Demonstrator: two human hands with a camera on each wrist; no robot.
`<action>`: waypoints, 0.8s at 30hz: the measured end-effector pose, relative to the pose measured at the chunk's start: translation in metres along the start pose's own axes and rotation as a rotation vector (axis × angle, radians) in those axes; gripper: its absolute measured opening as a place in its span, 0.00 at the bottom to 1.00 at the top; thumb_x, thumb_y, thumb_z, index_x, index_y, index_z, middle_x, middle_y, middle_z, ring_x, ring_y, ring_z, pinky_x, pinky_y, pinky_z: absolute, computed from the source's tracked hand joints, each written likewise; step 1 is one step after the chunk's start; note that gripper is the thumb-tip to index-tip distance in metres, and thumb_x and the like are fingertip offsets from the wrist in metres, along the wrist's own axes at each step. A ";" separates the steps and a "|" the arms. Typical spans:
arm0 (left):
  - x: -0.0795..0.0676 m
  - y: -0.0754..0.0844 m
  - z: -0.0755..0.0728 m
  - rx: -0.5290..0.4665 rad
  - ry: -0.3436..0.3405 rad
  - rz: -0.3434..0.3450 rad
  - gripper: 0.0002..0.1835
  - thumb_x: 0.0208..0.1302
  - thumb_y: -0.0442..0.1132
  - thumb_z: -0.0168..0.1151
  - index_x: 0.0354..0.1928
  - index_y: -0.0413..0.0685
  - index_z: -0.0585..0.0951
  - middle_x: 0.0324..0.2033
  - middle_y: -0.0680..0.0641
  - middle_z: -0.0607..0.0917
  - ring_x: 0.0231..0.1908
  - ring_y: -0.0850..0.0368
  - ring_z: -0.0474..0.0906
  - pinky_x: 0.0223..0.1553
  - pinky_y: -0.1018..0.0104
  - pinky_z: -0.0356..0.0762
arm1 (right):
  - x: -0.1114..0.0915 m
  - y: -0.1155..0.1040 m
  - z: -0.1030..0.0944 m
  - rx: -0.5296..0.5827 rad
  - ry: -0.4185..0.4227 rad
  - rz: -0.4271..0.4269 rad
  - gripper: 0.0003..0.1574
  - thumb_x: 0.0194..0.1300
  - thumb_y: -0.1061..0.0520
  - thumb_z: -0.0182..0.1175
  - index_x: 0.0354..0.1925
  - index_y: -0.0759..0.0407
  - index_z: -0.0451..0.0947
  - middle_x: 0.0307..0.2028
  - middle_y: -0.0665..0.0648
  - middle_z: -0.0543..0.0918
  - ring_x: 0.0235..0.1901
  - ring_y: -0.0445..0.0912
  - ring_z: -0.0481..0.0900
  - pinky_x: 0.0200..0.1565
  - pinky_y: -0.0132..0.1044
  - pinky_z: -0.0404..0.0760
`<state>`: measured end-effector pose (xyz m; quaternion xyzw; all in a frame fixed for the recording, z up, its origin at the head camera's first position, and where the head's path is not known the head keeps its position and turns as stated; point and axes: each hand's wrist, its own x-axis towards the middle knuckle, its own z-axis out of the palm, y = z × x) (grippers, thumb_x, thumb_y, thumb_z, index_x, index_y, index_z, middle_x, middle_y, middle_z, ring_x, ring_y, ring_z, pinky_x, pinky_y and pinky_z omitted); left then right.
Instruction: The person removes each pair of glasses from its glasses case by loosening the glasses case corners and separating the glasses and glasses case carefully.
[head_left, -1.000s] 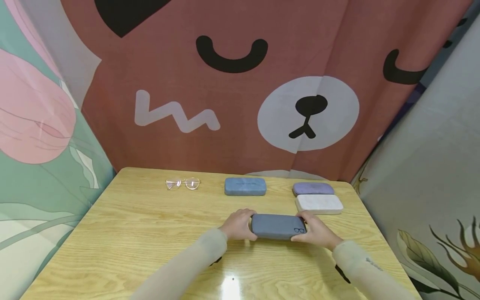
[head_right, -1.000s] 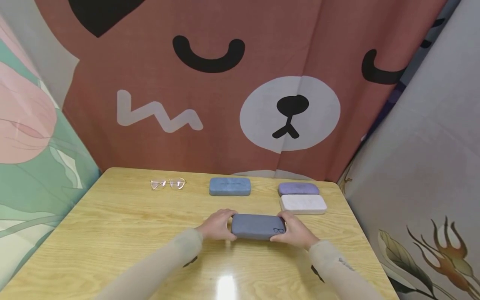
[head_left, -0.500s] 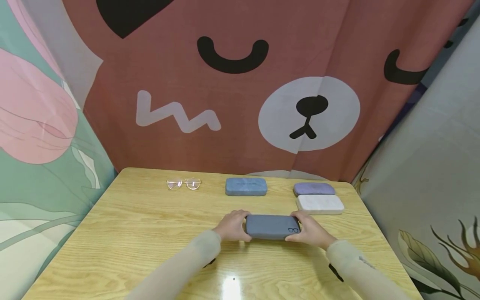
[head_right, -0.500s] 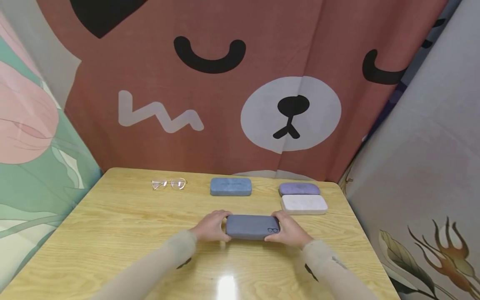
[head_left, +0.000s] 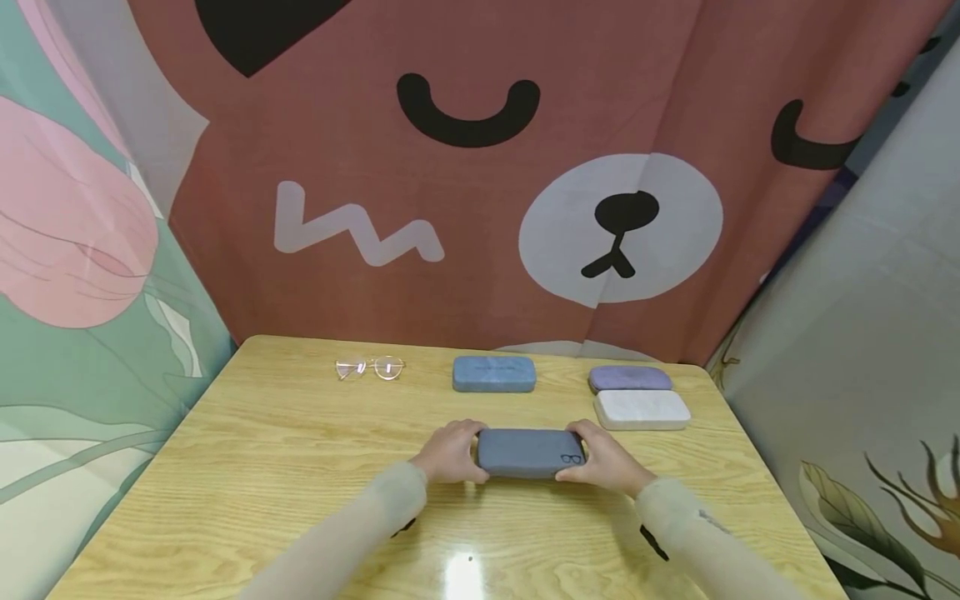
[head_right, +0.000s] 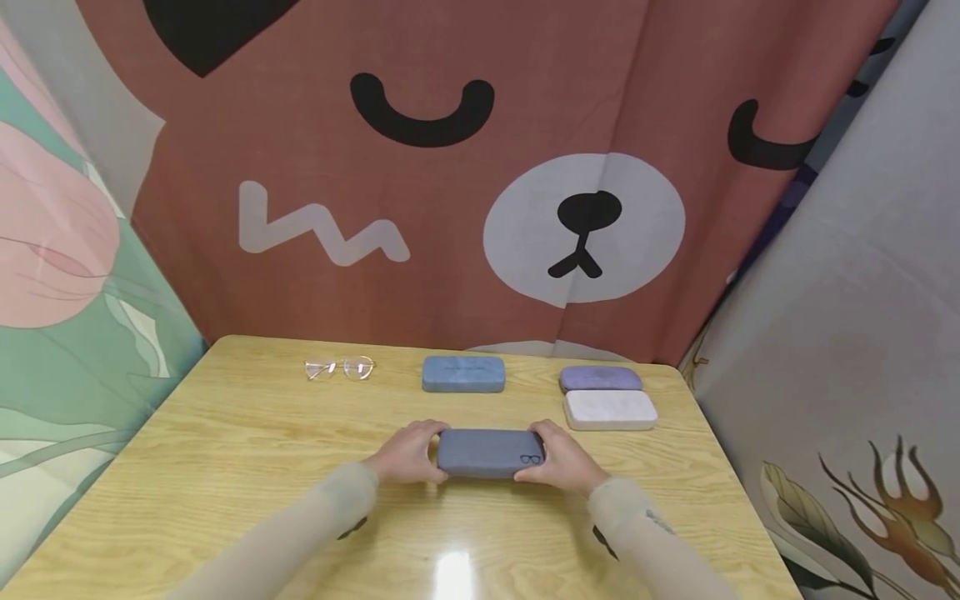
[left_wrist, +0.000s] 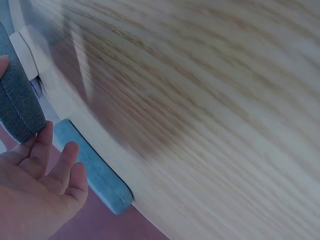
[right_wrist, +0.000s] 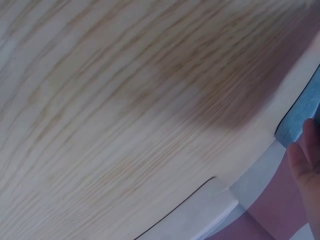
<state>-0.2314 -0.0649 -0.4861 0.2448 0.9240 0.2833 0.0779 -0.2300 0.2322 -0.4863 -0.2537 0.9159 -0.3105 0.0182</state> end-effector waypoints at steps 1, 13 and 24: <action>-0.001 -0.001 0.000 0.004 0.004 0.001 0.39 0.45 0.46 0.75 0.61 0.40 0.74 0.56 0.44 0.78 0.57 0.45 0.72 0.59 0.49 0.68 | 0.001 -0.001 0.001 -0.001 0.001 -0.002 0.44 0.46 0.43 0.78 0.52 0.68 0.72 0.45 0.55 0.77 0.41 0.45 0.75 0.45 0.45 0.77; -0.009 -0.012 -0.008 -0.002 0.033 -0.014 0.39 0.42 0.43 0.75 0.60 0.39 0.75 0.53 0.43 0.79 0.53 0.45 0.73 0.57 0.47 0.69 | 0.015 -0.008 0.014 0.009 -0.003 0.004 0.48 0.46 0.44 0.78 0.56 0.70 0.71 0.50 0.60 0.77 0.47 0.51 0.76 0.49 0.49 0.76; -0.011 -0.021 -0.011 0.020 0.045 -0.034 0.39 0.41 0.39 0.75 0.59 0.36 0.75 0.53 0.41 0.79 0.51 0.44 0.74 0.54 0.50 0.72 | 0.023 -0.010 0.025 0.036 -0.019 0.019 0.49 0.48 0.45 0.77 0.58 0.70 0.70 0.53 0.60 0.76 0.49 0.50 0.75 0.51 0.49 0.76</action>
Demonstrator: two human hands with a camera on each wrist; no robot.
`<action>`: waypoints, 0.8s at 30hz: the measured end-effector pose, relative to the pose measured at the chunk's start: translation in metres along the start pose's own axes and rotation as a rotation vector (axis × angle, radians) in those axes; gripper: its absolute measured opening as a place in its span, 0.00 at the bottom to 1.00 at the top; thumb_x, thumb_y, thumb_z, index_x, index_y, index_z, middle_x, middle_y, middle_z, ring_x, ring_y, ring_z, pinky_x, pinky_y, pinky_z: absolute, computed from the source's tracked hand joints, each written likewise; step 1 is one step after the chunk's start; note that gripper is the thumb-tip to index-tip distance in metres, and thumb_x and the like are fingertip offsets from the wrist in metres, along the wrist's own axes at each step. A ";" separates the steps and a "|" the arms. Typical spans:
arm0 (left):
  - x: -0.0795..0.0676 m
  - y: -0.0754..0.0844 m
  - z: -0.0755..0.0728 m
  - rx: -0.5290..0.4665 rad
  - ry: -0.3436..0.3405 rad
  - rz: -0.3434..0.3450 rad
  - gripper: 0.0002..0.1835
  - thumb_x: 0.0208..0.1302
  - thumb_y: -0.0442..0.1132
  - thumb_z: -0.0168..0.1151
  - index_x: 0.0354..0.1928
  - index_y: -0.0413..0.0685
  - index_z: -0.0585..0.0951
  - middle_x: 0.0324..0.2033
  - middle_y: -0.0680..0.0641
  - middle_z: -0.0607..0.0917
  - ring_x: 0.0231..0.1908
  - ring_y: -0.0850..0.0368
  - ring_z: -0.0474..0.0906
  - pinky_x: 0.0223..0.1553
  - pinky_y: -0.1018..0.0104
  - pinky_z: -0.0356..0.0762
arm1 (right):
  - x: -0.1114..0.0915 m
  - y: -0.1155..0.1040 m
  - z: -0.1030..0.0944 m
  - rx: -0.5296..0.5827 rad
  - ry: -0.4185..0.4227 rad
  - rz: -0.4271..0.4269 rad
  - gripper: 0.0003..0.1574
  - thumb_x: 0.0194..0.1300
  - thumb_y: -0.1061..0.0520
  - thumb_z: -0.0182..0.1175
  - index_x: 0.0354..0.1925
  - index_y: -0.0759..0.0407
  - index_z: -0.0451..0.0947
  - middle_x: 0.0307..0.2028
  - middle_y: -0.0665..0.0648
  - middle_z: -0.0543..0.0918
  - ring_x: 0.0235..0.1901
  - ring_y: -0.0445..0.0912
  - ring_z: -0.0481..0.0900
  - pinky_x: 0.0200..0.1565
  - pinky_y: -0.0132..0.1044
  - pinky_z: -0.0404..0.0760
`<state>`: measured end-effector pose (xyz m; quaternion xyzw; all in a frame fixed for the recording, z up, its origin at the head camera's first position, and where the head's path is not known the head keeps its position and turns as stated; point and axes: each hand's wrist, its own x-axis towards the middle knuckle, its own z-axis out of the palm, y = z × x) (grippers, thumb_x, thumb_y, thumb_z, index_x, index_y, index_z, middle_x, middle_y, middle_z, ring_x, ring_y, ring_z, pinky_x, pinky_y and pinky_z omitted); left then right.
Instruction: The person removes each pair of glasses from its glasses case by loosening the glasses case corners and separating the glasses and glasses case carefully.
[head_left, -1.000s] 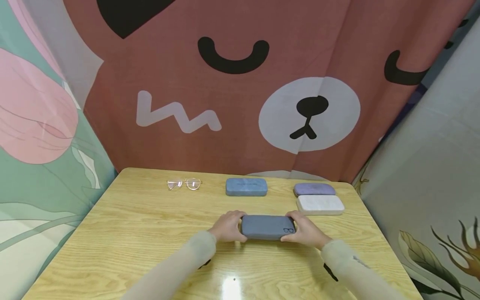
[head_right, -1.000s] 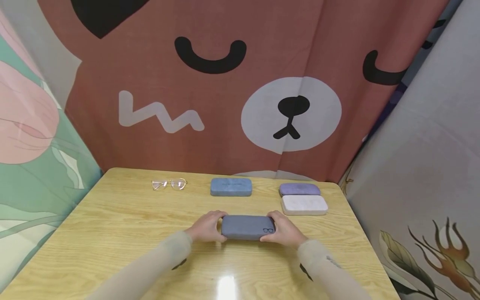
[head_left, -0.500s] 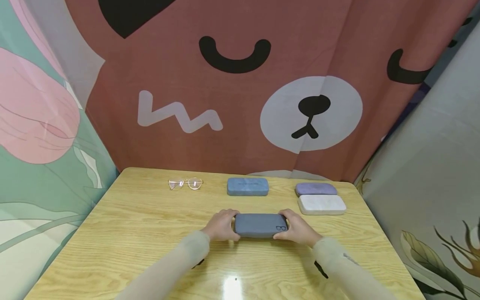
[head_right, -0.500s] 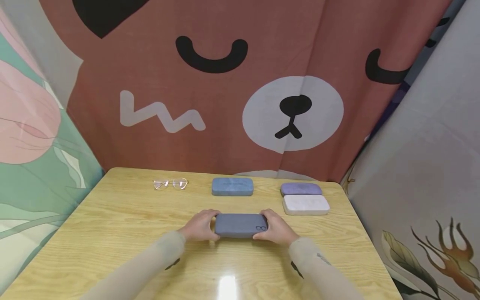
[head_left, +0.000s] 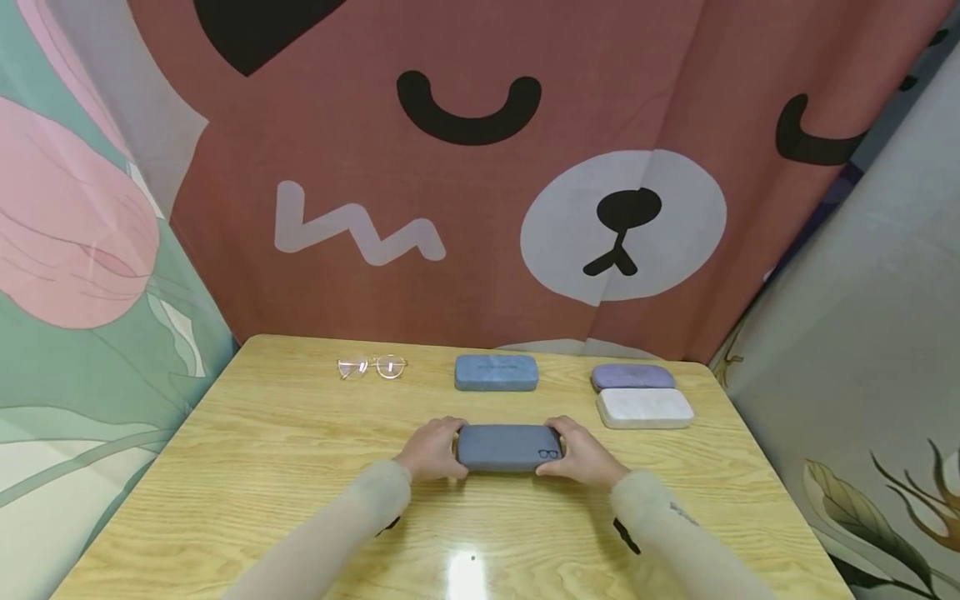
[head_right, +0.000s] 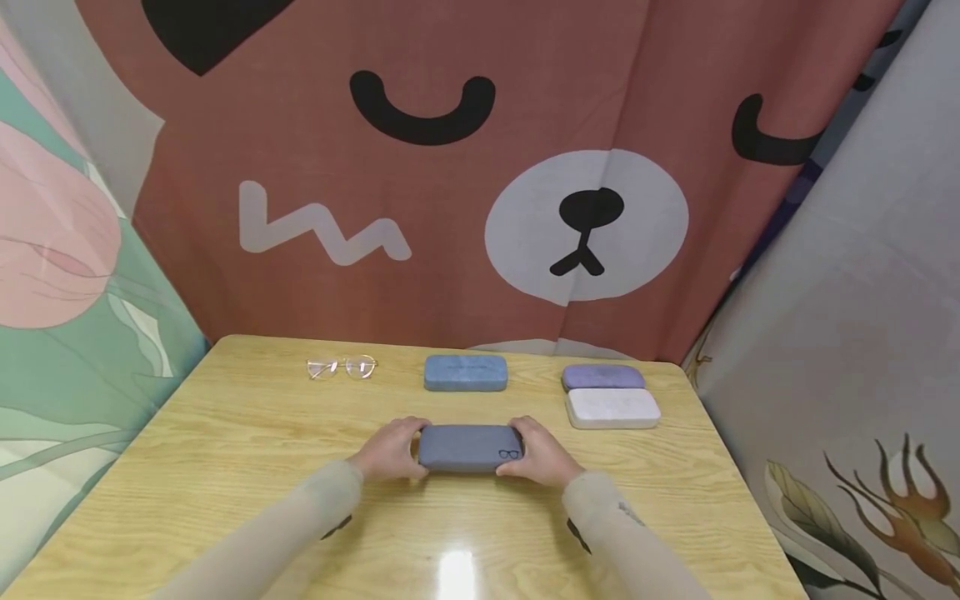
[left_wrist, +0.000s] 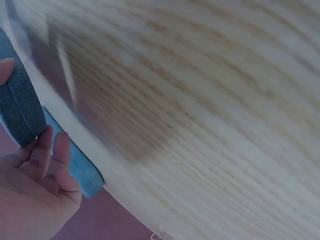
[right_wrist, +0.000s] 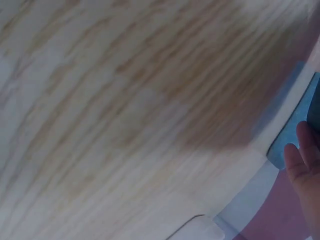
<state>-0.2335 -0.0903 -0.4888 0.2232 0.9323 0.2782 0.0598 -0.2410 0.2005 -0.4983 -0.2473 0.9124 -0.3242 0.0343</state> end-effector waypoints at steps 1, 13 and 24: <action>0.000 0.000 0.000 0.004 0.000 -0.002 0.38 0.41 0.39 0.75 0.59 0.36 0.75 0.52 0.41 0.80 0.50 0.45 0.75 0.54 0.51 0.73 | 0.000 0.000 0.001 0.002 -0.002 0.003 0.49 0.48 0.46 0.77 0.59 0.70 0.70 0.53 0.60 0.76 0.49 0.50 0.75 0.51 0.49 0.75; 0.003 -0.006 -0.002 -0.041 -0.026 -0.071 0.38 0.41 0.36 0.73 0.60 0.37 0.74 0.52 0.42 0.79 0.48 0.48 0.77 0.50 0.52 0.76 | 0.011 -0.001 0.007 0.012 -0.017 0.053 0.52 0.48 0.48 0.77 0.61 0.74 0.67 0.57 0.67 0.74 0.56 0.58 0.73 0.57 0.53 0.72; 0.008 -0.011 0.002 -0.036 -0.036 -0.126 0.38 0.40 0.35 0.74 0.60 0.38 0.75 0.54 0.42 0.79 0.50 0.46 0.77 0.51 0.51 0.75 | 0.017 0.002 0.016 0.004 -0.028 0.101 0.53 0.49 0.49 0.77 0.63 0.73 0.66 0.59 0.68 0.73 0.59 0.59 0.71 0.59 0.53 0.70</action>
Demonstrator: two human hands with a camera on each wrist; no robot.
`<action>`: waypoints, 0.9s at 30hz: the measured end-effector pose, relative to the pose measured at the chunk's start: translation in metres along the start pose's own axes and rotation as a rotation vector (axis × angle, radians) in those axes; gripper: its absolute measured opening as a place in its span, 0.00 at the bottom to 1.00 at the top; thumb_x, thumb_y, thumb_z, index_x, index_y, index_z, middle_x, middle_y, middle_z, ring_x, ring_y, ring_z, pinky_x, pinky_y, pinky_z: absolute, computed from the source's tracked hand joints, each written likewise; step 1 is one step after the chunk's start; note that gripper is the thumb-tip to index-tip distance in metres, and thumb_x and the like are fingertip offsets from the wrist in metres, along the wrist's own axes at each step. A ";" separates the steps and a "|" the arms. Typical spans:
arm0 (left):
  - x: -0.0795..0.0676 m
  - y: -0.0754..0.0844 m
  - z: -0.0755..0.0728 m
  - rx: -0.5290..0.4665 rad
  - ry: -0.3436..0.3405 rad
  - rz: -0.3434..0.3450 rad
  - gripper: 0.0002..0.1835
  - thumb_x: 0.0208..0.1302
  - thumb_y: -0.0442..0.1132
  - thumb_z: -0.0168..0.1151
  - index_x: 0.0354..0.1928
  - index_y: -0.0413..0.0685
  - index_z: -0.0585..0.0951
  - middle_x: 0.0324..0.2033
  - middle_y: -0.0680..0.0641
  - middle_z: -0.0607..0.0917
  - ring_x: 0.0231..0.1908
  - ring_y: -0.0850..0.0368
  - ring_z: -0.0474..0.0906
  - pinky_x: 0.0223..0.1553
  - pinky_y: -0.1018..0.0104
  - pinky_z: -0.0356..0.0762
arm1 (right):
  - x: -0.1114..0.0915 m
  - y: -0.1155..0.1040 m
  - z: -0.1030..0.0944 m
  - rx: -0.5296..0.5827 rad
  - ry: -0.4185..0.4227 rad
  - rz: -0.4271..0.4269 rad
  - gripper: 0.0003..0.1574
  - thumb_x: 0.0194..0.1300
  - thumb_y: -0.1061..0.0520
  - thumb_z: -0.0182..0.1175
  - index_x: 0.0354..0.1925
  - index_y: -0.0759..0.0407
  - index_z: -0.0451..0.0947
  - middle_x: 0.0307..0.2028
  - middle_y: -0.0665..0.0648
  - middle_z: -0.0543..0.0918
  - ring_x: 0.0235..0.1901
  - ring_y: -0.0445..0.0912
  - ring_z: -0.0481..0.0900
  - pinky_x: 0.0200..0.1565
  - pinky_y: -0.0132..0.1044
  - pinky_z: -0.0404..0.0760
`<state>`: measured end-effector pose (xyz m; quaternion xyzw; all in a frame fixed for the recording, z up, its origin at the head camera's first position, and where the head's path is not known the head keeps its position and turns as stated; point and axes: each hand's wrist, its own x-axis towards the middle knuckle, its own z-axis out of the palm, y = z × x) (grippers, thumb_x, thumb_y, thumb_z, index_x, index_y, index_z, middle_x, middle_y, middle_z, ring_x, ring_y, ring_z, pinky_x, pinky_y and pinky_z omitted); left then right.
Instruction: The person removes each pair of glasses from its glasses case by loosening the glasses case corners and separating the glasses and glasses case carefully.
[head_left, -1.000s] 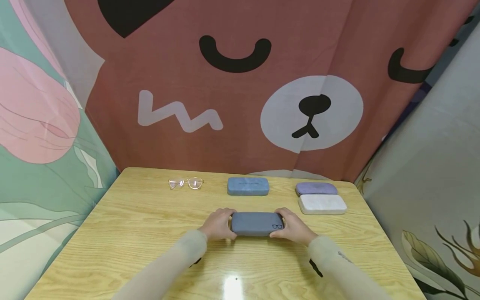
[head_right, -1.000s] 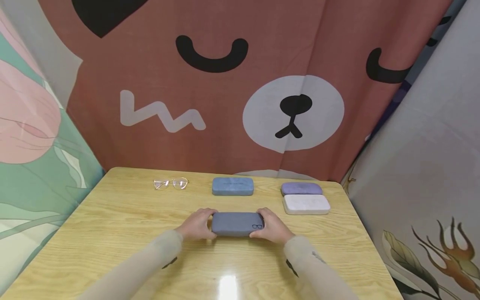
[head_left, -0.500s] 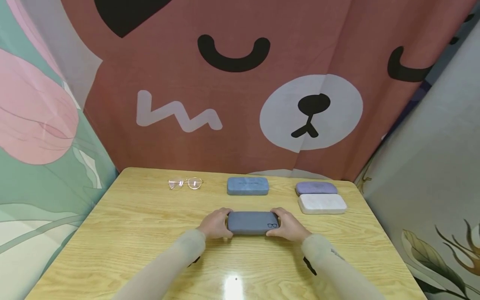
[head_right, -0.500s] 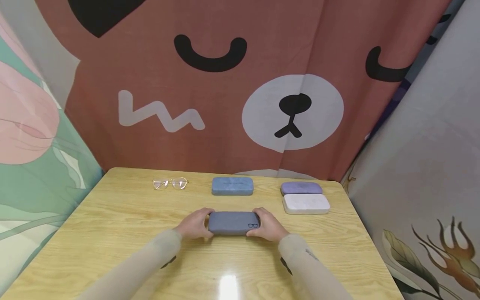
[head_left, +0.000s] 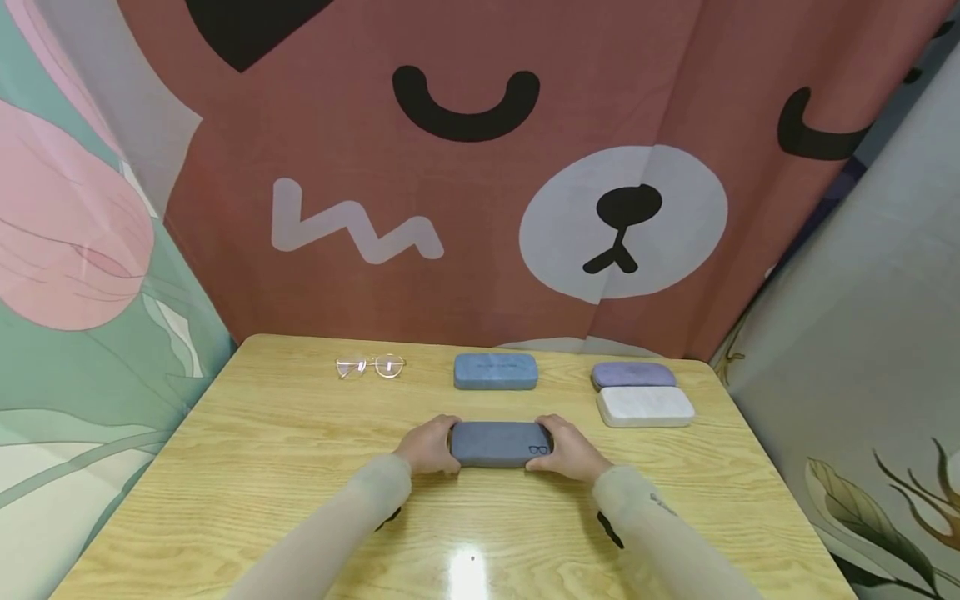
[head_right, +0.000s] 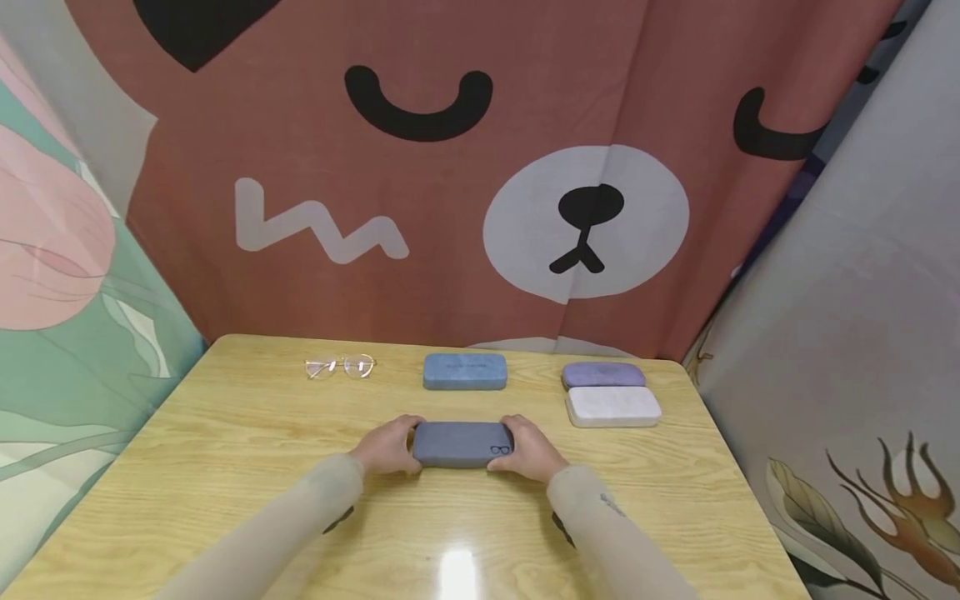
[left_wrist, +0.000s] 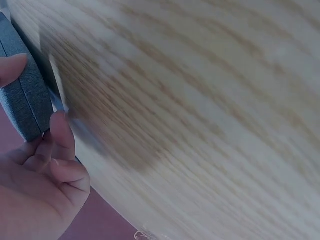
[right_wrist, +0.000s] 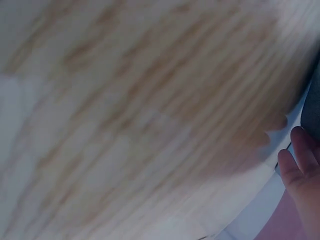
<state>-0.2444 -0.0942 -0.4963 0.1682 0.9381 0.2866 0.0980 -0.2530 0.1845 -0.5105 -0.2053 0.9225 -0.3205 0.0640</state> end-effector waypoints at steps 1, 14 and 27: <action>0.001 -0.001 0.000 0.002 0.000 -0.002 0.38 0.40 0.35 0.74 0.59 0.38 0.75 0.53 0.42 0.79 0.50 0.46 0.77 0.51 0.51 0.75 | 0.001 0.000 0.001 0.003 0.000 0.001 0.53 0.49 0.48 0.77 0.64 0.73 0.66 0.59 0.68 0.73 0.59 0.60 0.71 0.59 0.53 0.70; 0.000 0.002 0.001 -0.053 -0.023 -0.054 0.39 0.44 0.34 0.76 0.61 0.34 0.72 0.54 0.38 0.76 0.52 0.41 0.76 0.53 0.48 0.74 | 0.003 -0.002 0.004 -0.004 -0.014 0.007 0.53 0.50 0.50 0.76 0.64 0.75 0.64 0.60 0.71 0.71 0.60 0.63 0.69 0.60 0.55 0.68; 0.003 -0.002 0.011 -0.052 0.005 -0.047 0.40 0.46 0.38 0.77 0.61 0.33 0.70 0.53 0.37 0.74 0.51 0.39 0.76 0.54 0.48 0.73 | 0.006 -0.005 0.004 -0.046 -0.044 -0.006 0.51 0.52 0.52 0.75 0.65 0.74 0.63 0.61 0.71 0.70 0.61 0.62 0.68 0.62 0.55 0.67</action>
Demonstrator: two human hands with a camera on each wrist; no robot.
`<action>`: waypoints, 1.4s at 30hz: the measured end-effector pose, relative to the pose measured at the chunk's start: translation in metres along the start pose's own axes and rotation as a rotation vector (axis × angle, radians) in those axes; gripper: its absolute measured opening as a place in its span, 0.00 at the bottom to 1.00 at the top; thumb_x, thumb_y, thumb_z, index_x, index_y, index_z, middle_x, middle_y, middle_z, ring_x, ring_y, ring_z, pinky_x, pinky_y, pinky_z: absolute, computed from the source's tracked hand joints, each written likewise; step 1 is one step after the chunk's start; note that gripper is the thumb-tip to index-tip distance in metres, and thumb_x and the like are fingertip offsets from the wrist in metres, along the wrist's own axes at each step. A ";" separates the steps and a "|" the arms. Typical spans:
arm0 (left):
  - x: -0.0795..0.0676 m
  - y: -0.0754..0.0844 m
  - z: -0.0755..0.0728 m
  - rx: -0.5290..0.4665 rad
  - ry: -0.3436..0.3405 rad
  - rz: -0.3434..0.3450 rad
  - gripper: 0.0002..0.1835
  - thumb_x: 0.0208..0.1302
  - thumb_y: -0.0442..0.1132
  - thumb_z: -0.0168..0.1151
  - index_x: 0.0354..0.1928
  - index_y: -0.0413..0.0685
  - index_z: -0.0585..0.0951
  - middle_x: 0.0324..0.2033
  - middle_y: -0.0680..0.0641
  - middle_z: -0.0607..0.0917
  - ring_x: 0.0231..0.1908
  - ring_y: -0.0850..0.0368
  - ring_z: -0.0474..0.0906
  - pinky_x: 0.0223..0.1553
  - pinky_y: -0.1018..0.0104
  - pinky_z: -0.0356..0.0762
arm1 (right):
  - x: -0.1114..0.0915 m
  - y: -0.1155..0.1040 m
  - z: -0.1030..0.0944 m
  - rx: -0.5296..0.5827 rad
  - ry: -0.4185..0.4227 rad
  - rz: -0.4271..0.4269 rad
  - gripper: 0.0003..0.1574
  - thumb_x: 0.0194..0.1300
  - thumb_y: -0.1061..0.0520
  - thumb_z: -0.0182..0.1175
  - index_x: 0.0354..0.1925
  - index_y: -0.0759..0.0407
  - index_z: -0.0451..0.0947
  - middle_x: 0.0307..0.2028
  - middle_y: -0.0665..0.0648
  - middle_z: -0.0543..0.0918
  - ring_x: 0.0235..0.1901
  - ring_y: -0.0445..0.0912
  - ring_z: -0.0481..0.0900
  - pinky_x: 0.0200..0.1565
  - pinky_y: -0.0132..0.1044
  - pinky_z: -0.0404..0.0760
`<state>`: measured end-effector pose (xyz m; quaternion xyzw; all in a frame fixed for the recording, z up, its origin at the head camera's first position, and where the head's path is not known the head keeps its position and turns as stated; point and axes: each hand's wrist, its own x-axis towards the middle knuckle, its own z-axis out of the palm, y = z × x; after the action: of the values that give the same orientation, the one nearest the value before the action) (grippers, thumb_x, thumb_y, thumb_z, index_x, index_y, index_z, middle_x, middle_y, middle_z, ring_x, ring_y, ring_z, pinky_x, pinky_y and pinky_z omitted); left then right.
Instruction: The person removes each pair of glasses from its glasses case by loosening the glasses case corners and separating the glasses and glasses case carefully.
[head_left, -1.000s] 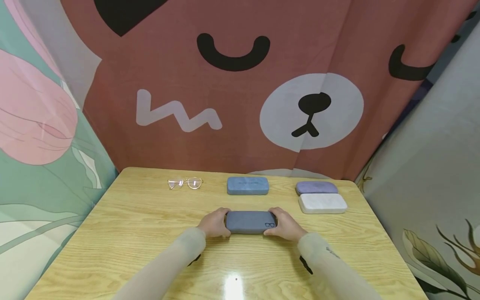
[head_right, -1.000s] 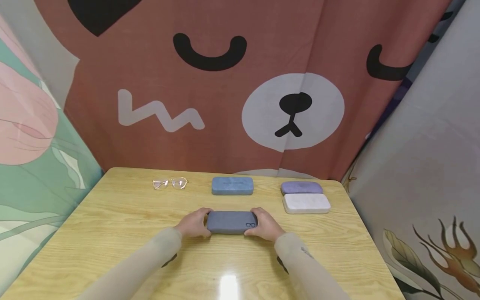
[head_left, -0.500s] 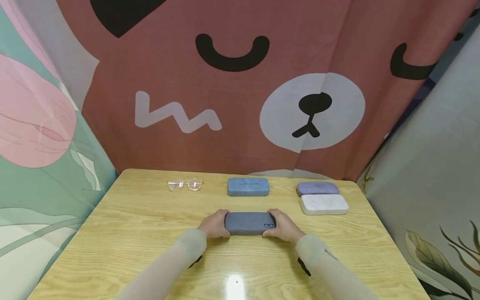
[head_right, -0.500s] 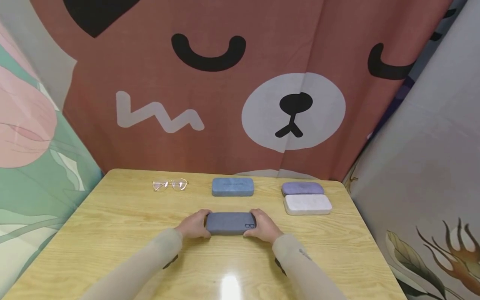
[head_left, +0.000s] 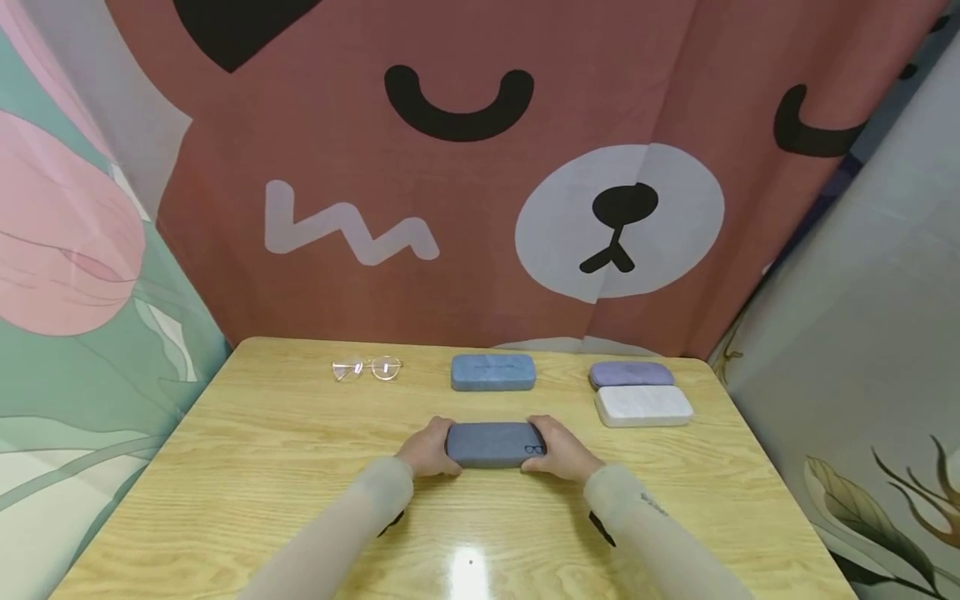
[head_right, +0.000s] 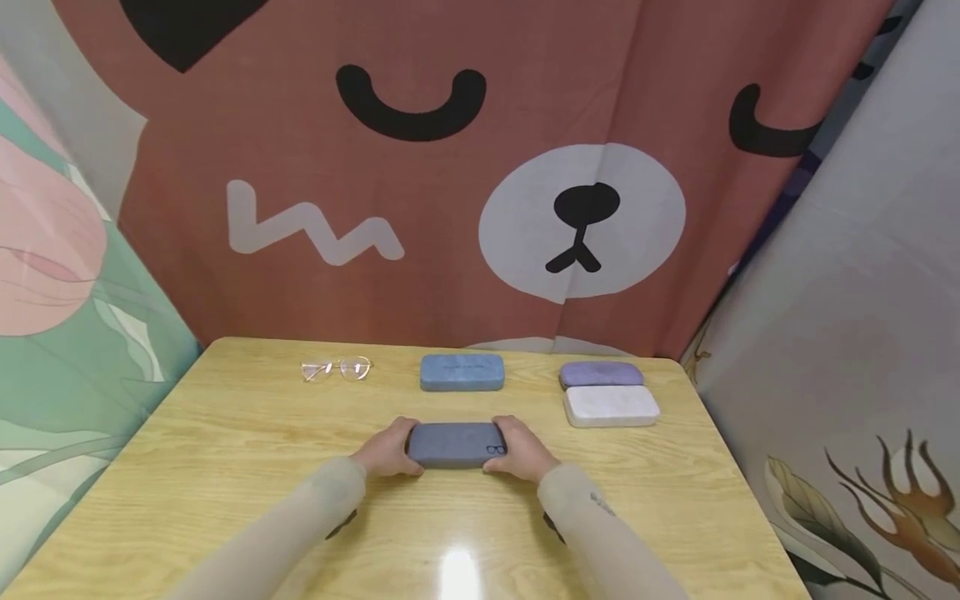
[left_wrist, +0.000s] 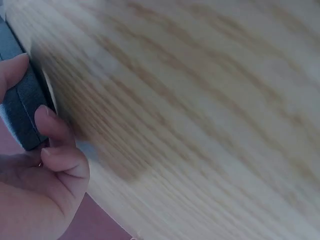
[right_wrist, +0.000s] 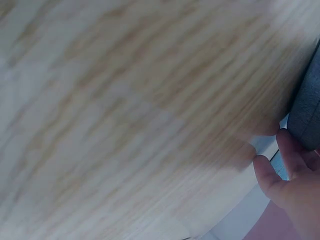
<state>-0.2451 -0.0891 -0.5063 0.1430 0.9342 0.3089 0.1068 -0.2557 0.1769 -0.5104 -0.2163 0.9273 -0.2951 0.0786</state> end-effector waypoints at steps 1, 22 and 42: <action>0.001 -0.001 0.000 0.007 0.005 0.007 0.40 0.46 0.38 0.77 0.61 0.32 0.70 0.53 0.37 0.74 0.51 0.39 0.76 0.54 0.48 0.74 | 0.000 0.000 0.000 -0.013 -0.006 -0.009 0.52 0.53 0.52 0.75 0.65 0.75 0.62 0.62 0.72 0.69 0.62 0.63 0.67 0.62 0.55 0.66; -0.001 -0.006 0.006 -0.010 0.031 0.014 0.40 0.47 0.40 0.77 0.59 0.30 0.69 0.51 0.37 0.72 0.47 0.40 0.77 0.51 0.48 0.75 | 0.005 -0.004 -0.005 -0.088 -0.039 -0.029 0.49 0.55 0.45 0.72 0.64 0.73 0.67 0.61 0.71 0.71 0.62 0.64 0.68 0.62 0.56 0.66; 0.004 -0.010 0.010 -0.016 0.040 0.028 0.41 0.45 0.41 0.79 0.59 0.31 0.70 0.51 0.38 0.74 0.49 0.39 0.77 0.52 0.46 0.75 | 0.017 -0.004 -0.021 0.010 -0.143 0.127 0.48 0.54 0.45 0.72 0.65 0.69 0.68 0.60 0.66 0.74 0.60 0.59 0.71 0.59 0.53 0.70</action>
<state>-0.2481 -0.0897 -0.5206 0.1489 0.9315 0.3207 0.0849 -0.2756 0.1770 -0.4915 -0.1770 0.9298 -0.2779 0.1642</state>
